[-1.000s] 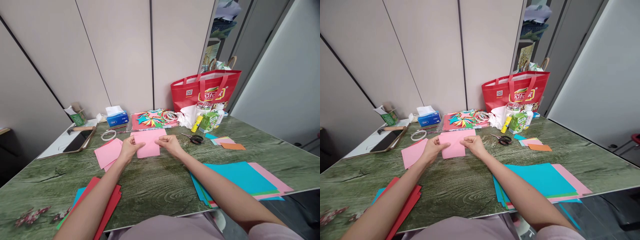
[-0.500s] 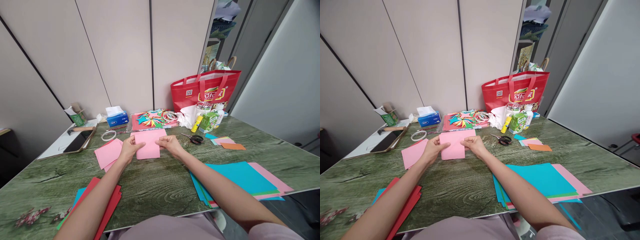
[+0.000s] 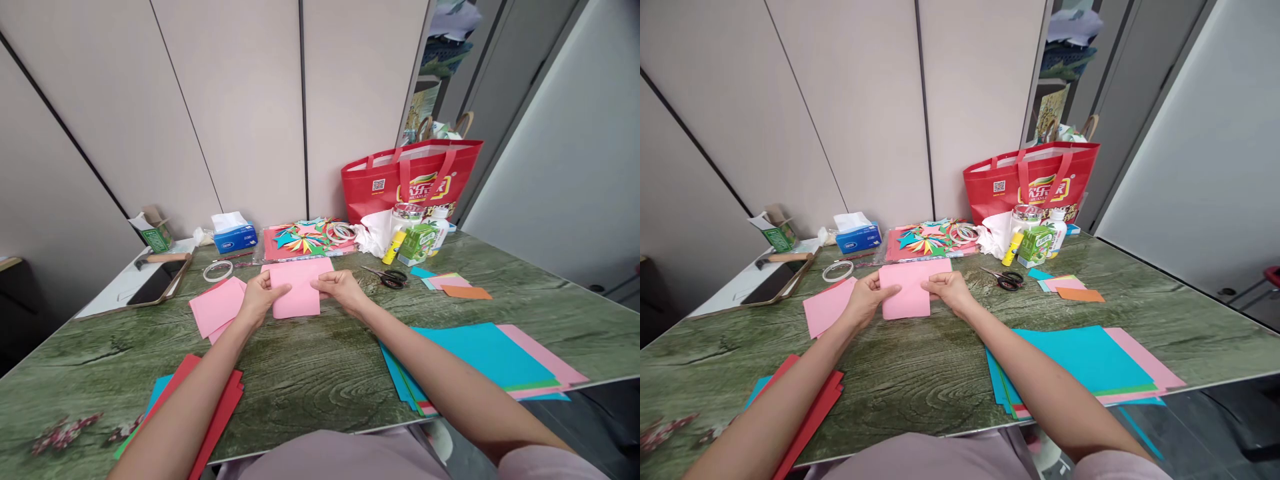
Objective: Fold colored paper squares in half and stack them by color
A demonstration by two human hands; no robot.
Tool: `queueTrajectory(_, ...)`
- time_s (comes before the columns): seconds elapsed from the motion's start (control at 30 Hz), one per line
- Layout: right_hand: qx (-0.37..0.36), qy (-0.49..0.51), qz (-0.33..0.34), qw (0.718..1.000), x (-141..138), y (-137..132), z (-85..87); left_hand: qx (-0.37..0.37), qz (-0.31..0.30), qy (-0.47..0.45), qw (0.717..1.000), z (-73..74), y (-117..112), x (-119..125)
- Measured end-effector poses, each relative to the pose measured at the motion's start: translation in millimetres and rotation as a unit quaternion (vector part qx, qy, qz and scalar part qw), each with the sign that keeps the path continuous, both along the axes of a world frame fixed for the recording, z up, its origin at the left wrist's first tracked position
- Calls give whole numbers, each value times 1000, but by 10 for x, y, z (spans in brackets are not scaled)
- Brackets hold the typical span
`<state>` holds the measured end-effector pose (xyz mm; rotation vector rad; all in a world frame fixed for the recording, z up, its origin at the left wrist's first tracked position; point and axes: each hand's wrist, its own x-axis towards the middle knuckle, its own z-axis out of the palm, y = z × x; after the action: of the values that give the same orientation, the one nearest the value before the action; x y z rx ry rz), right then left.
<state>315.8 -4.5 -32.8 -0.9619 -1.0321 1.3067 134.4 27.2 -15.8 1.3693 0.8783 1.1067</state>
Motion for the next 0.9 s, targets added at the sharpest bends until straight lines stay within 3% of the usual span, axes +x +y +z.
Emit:
queueTrajectory(0.23, -11, 7, -19, 1000, 13, 10, 1, -41, -63, 26, 997, -42, -18, 1)
queueTrajectory(0.9, -52, 7, -6, 999, 26, 31, -53, -118, -60, 27, 991, -36, -60, 16)
